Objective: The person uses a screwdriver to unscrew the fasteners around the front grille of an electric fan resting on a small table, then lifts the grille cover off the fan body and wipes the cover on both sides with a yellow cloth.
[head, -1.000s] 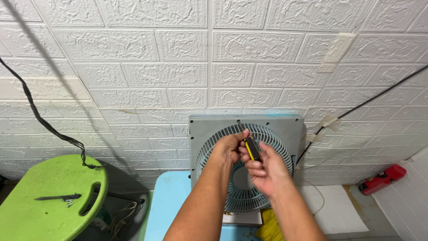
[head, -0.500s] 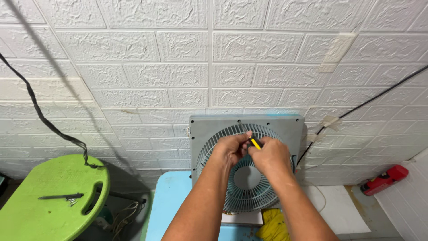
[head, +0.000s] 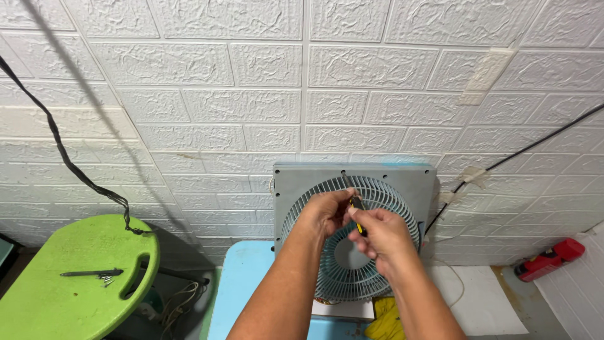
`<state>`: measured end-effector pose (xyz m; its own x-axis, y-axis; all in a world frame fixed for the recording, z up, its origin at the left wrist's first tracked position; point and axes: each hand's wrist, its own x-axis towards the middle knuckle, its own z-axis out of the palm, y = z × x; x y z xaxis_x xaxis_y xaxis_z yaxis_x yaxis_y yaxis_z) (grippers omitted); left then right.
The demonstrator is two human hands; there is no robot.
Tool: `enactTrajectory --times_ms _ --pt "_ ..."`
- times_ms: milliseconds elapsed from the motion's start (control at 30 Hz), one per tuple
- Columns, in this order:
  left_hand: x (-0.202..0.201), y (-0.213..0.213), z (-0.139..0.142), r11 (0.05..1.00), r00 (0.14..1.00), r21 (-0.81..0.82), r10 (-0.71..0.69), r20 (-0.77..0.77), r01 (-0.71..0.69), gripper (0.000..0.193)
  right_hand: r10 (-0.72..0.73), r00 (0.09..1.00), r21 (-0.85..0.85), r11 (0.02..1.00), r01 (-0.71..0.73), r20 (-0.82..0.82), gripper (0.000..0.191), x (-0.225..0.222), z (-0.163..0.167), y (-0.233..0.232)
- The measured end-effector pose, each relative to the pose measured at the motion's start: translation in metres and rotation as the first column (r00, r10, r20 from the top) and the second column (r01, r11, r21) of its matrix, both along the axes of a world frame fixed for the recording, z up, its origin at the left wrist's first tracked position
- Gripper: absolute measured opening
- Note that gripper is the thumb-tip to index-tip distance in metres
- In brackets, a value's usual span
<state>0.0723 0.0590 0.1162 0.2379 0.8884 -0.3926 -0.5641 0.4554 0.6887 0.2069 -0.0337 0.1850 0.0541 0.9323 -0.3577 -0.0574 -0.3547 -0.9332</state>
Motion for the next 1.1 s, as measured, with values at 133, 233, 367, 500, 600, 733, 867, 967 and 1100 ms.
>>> enactTrajectory --times_ms 133,233,367,500,600,733,867,967,1100 --pt "0.005 0.001 0.006 0.996 0.995 0.002 0.090 -0.033 -0.090 0.023 -0.147 0.929 0.212 0.974 0.077 0.340 0.032 -0.012 0.004 -0.002" --pt "0.008 0.010 -0.001 0.995 0.994 -0.031 0.095 0.051 -0.094 0.014 -0.107 0.993 0.073 0.992 0.104 0.048 0.038 -0.007 0.000 -0.001" --pt "0.010 0.018 -0.010 0.997 0.993 -0.032 0.077 0.088 -0.074 0.015 0.024 0.787 -0.061 0.995 -0.078 -0.617 0.039 0.012 -0.010 0.000" --pt "0.006 0.009 -0.001 0.999 0.999 -0.038 0.031 0.037 -0.029 0.015 -0.043 0.896 -0.052 0.998 0.022 -0.442 0.026 0.011 -0.016 0.004" --pt "0.010 -0.004 0.013 0.997 0.989 -0.016 0.075 -0.128 -0.078 0.016 -0.124 0.991 0.064 0.991 0.121 0.050 0.029 -0.001 -0.014 0.002" --pt "0.016 -0.007 0.025 0.979 0.971 0.031 0.202 -0.126 -0.200 0.020 -0.289 0.786 0.450 0.893 0.015 0.546 0.035 -0.009 -0.008 -0.003" --pt "0.018 0.008 0.016 0.973 0.976 -0.079 0.212 -0.041 -0.215 0.012 -0.075 0.995 0.276 0.960 0.054 0.066 0.035 0.000 -0.005 -0.004" --pt "0.017 0.017 0.001 0.986 0.989 -0.075 0.147 -0.031 -0.149 0.014 -0.027 0.838 -0.008 1.000 0.027 -0.545 0.035 0.010 -0.006 -0.002" --pt "0.015 0.020 -0.006 0.999 0.998 -0.031 0.034 0.048 -0.033 0.020 -0.048 0.625 -0.088 0.996 -0.034 -0.779 0.024 0.013 -0.009 0.004"
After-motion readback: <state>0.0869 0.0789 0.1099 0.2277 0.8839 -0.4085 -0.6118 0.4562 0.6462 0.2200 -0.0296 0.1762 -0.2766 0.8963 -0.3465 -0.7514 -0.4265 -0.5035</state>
